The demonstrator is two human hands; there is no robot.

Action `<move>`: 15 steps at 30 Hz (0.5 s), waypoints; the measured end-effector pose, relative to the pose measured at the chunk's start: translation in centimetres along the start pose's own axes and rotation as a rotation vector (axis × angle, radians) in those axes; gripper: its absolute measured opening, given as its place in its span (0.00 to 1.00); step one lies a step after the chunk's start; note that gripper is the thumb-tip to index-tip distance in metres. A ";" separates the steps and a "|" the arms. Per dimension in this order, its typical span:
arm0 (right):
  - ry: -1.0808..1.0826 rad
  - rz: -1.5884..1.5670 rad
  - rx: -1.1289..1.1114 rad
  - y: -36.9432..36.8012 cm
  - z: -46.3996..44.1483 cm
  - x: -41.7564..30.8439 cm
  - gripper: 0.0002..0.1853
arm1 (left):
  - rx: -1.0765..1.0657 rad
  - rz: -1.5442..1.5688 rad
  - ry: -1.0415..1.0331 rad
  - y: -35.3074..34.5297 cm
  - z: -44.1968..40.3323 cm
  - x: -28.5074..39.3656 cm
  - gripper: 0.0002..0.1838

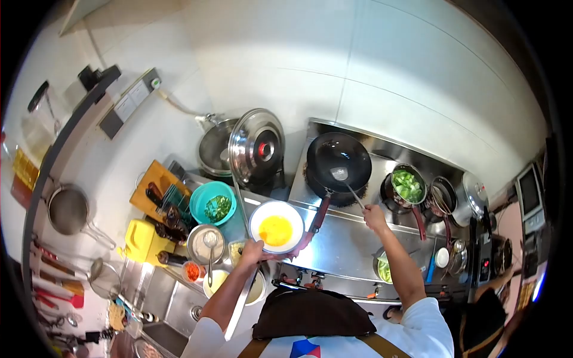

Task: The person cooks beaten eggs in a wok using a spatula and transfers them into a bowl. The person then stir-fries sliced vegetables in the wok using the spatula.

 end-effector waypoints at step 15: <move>-0.214 -0.105 -0.075 0.0 3.6 -3.7 0.13 | -0.205 -0.223 -0.061 -12.4 -17.2 13.7 0.21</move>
Point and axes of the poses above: each hand's wrist, its own z-axis away from the middle knuckle, its own y-axis out of the back of the hand, x = y × z, the point moved 1 cm from there along -z, towards the middle knuckle, and after that the axes turned 2 degrees about x, right-handed, at the moved point
